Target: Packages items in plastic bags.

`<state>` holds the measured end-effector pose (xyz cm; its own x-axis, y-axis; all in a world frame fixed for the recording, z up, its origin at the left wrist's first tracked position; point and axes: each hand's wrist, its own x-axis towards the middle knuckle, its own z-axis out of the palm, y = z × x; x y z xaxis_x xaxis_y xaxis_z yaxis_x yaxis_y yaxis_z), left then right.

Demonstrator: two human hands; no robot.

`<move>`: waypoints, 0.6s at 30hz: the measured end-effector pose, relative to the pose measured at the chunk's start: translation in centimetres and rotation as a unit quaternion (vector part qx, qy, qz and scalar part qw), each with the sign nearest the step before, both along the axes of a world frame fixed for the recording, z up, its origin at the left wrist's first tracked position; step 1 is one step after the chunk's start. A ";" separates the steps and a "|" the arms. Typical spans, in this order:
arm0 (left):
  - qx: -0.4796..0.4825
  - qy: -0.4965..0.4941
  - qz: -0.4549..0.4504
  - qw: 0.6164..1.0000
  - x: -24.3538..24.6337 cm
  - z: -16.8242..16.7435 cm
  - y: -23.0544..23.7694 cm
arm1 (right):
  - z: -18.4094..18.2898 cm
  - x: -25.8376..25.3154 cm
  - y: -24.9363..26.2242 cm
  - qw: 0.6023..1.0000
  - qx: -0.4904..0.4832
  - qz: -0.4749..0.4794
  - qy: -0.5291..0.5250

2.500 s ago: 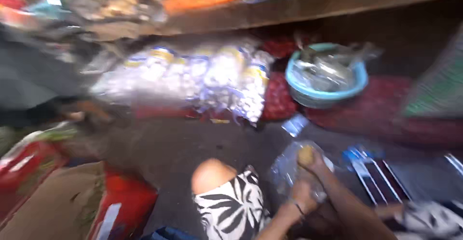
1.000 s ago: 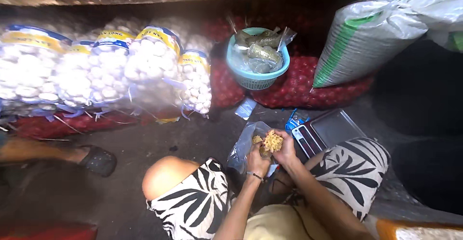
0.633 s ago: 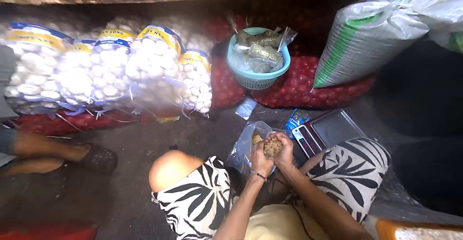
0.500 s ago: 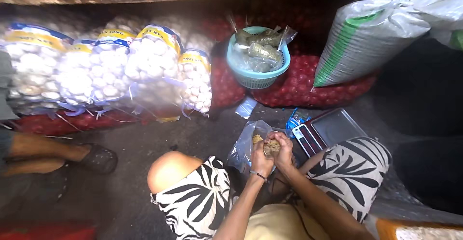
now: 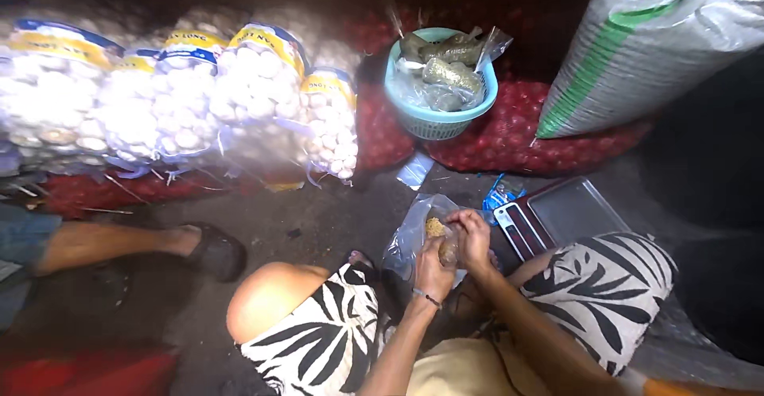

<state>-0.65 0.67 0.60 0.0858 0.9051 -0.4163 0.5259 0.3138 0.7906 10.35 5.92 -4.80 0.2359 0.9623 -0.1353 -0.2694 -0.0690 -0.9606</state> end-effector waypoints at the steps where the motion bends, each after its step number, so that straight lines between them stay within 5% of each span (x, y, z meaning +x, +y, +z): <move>1: -0.006 0.006 -0.018 1.000 -0.3 0.6 -0.3 | -1.1 0.3 1.5 0.997 -0.057 0.028 -0.054; 3: -0.017 0.006 -0.058 0.998 -0.7 2.0 -0.9 | -4.0 0.7 4.6 0.942 -0.187 0.165 -0.223; 6: -0.024 -0.014 -0.111 0.993 -1.2 3.4 -1.4 | -7.6 -0.4 7.5 0.722 -0.289 0.416 -0.470; 7: -0.030 -0.019 -0.126 0.991 -1.4 3.7 -1.5 | -8.8 -1.0 7.7 0.660 -0.304 0.447 -0.521; 9: -0.032 -0.030 -0.143 0.989 -1.6 3.7 -1.4 | -10.7 -1.5 7.8 0.610 -0.343 0.441 -0.562; 14: -0.041 -0.057 -0.156 0.985 -1.4 3.0 -1.3 | -9.6 -1.1 7.6 0.685 -0.374 0.424 -0.459; 18: -0.051 -0.063 -0.170 0.982 -1.2 2.7 -0.9 | -12.9 -0.7 6.3 0.799 -0.407 0.324 -0.301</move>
